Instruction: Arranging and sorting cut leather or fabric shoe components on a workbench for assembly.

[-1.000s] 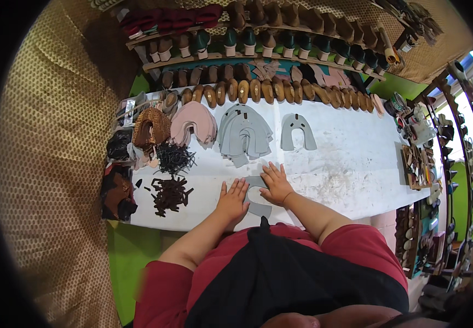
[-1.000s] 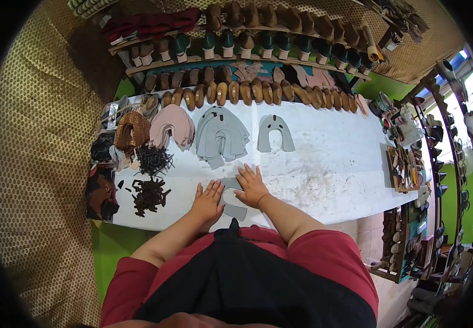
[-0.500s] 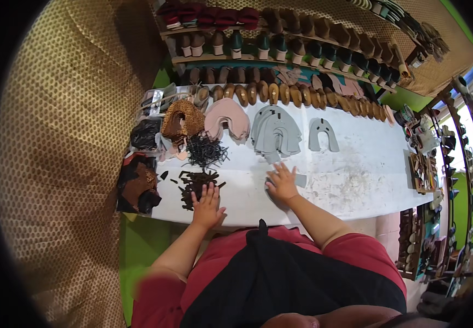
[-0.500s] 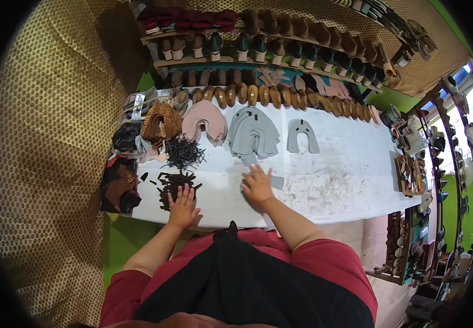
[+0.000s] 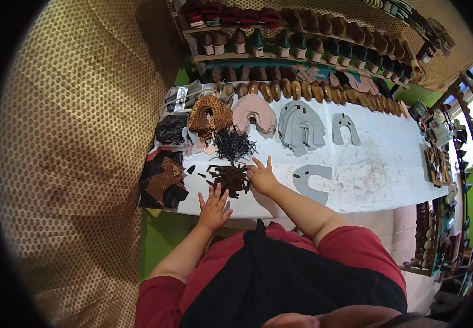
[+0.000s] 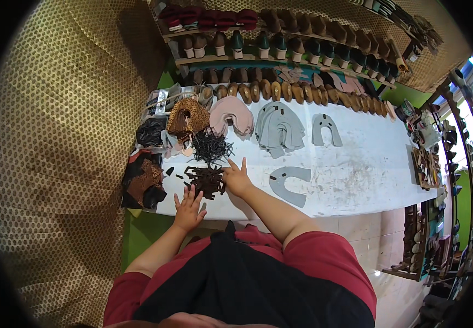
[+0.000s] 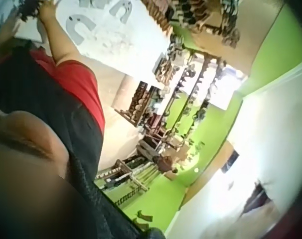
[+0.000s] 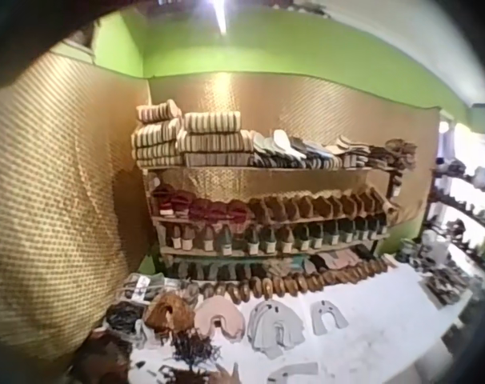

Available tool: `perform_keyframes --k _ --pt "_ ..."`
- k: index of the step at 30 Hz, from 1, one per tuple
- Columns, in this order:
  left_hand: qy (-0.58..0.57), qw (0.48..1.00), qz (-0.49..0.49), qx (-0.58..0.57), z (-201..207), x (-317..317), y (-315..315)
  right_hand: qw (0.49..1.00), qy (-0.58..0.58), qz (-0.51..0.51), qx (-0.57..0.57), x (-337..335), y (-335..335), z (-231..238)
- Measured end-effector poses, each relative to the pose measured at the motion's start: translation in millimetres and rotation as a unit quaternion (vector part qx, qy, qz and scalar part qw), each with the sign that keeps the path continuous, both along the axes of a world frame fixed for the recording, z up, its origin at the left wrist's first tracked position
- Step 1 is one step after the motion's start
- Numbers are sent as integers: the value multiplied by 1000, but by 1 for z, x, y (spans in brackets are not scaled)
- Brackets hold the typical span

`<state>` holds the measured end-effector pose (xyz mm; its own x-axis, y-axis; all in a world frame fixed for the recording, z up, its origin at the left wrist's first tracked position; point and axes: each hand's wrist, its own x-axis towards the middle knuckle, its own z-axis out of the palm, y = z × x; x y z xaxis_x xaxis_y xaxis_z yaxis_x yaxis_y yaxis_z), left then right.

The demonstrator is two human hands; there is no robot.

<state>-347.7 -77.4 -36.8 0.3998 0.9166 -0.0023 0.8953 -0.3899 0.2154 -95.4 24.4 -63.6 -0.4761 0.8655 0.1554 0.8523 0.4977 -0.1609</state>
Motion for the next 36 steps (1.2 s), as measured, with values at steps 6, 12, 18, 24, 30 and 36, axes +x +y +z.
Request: perform_keyframes --k 6,12,18,24,30,36 --pt "-3 1000 -13 -2 3 -9 7 998 6 -2 -68 34 -22 5" --pt "-14 998 -54 5 9 14 20 986 104 -122 -43 103 -53 10" --pt "-29 994 -109 -2 9 53 33 967 144 -202 58 169 -77 -1" --pt "-9 984 -171 -37 6 98 42 972 115 -198 56 188 -100 -10" --pt "24 972 -223 -68 3 153 53 975 116 -186 38 191 -108 -15" --pt "47 959 -266 -88 4 203 65 977 119 -170 41 194 -110 -14"
